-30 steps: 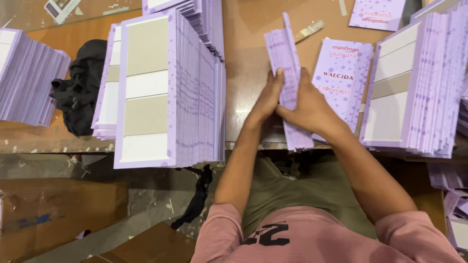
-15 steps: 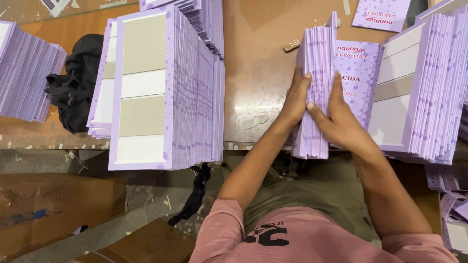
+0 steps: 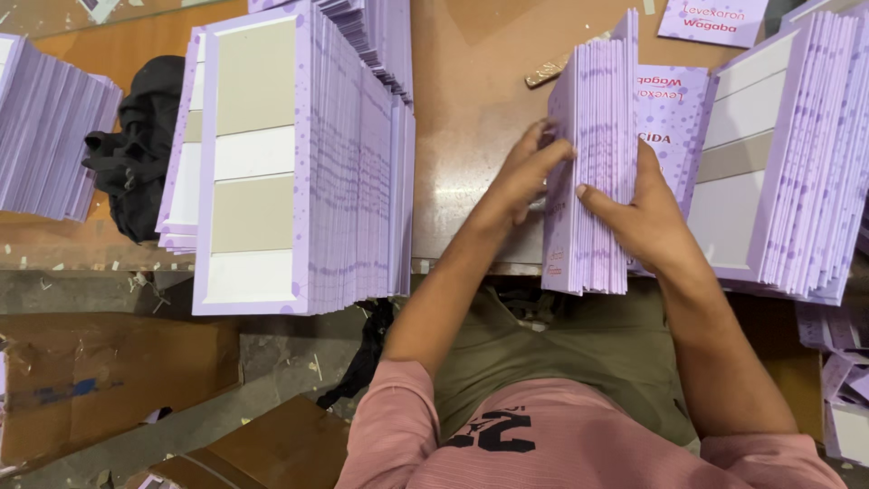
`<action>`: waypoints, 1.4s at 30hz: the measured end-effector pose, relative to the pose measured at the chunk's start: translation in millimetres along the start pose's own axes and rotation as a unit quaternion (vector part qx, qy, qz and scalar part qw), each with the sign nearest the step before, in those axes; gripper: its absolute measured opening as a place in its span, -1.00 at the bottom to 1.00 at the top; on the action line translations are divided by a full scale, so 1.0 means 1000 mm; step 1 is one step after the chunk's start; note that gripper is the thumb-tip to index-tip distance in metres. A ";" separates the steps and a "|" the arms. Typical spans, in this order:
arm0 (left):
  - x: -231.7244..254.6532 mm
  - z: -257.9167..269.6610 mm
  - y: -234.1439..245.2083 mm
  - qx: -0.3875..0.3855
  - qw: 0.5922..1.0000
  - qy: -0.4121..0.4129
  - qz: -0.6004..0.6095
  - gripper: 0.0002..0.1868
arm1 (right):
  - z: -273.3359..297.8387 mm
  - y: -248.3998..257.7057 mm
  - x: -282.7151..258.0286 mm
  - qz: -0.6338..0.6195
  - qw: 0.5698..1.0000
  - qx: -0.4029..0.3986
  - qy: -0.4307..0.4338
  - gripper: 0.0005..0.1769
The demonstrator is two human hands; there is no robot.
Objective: The person repeatedly picks up purple rectangular paper sheets from a large stack on the table and places them into a smaller, aligned stack. The person handles the sheets by hand, maintaining alignment and stacking them in a consistent manner.
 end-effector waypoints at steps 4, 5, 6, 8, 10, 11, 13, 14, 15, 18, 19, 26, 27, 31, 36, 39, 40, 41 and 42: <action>0.008 0.006 0.015 0.046 0.998 -0.022 0.041 -0.06 | -0.001 0.004 0.000 0.002 1.000 0.000 -0.012 -0.18; 0.008 0.007 0.021 0.054 0.996 -0.031 0.057 -0.08 | -0.003 0.005 0.000 0.006 1.000 0.001 -0.010 -0.20; 0.008 0.008 0.027 0.062 0.995 -0.039 0.072 -0.09 | -0.005 0.006 -0.001 0.011 1.000 0.001 -0.008 -0.21; 0.002 0.012 0.048 0.137 0.988 -0.074 -0.011 -0.12 | -0.006 0.010 -0.002 0.015 1.000 0.008 -0.016 -0.18; -0.009 0.018 0.065 0.201 0.968 -0.101 -0.111 -0.16 | -0.006 0.012 0.001 0.022 0.999 0.015 -0.024 -0.17; -0.014 0.020 0.072 0.227 0.952 -0.114 -0.170 -0.18 | -0.006 0.013 0.002 0.026 0.999 0.017 -0.026 -0.16; -0.023 0.026 0.079 0.293 0.902 -0.112 -0.298 -0.21 | -0.007 0.013 0.004 0.030 0.999 0.014 -0.021 -0.17; -0.026 0.031 0.081 0.331 0.865 -0.098 -0.365 -0.22 | -0.007 0.012 0.004 0.030 0.999 0.009 -0.015 -0.17; -0.026 0.035 0.081 0.364 0.822 -0.084 -0.430 -0.22 | -0.007 0.011 0.003 0.029 1.000 0.006 -0.008 -0.18; -0.006 0.061 0.063 0.503 0.704 -0.269 -0.422 -0.33 | -0.008 0.007 -0.001 0.019 0.998 -0.017 0.054 -0.10; -0.006 0.054 0.057 0.405 0.822 -0.242 -0.318 -0.33 | -0.008 0.007 0.000 0.016 0.999 -0.015 0.046 -0.10; 0.013 0.045 0.014 0.133 0.971 -0.192 -0.041 -0.28 | -0.010 0.001 0.001 -0.024 1.000 -0.005 -0.007 -0.11; 0.014 0.044 0.014 0.133 0.971 -0.198 -0.033 -0.29 | -0.009 0.002 0.001 -0.021 1.000 -0.004 -0.003 -0.11; 0.008 0.036 0.013 0.100 0.980 -0.169 0.031 -0.27 | -0.009 0.000 0.001 -0.032 0.999 -0.017 0.016 -0.06; -0.003 0.033 0.021 0.147 0.979 -0.134 0.038 -0.32 | -0.010 0.003 0.006 -0.031 0.999 0.014 -0.012 -0.07; -0.013 0.040 0.044 0.266 0.946 -0.144 -0.119 -0.42 | -0.009 0.005 0.007 -0.018 1.000 0.017 -0.006 -0.09; -0.017 0.045 0.052 0.290 0.930 -0.160 -0.161 -0.43 | -0.009 0.006 0.008 -0.012 1.000 0.021 -0.009 -0.08; -0.022 0.050 0.060 0.314 0.911 -0.176 -0.203 -0.43 | -0.009 0.006 0.008 -0.006 1.000 0.024 -0.012 -0.08; -0.025 0.055 0.066 0.338 0.889 -0.191 -0.244 -0.44 | -0.010 0.006 0.008 -0.001 1.000 0.027 -0.014 -0.07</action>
Point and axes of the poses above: each hand's wrist, its own z-axis away from the middle knuckle, its own y-axis out of the back of the hand, x = y × z, the point moved 4 cm from there along -z, towards the middle knuckle, and after that the axes turned 15 degrees about -z, right-handed, at the moved point
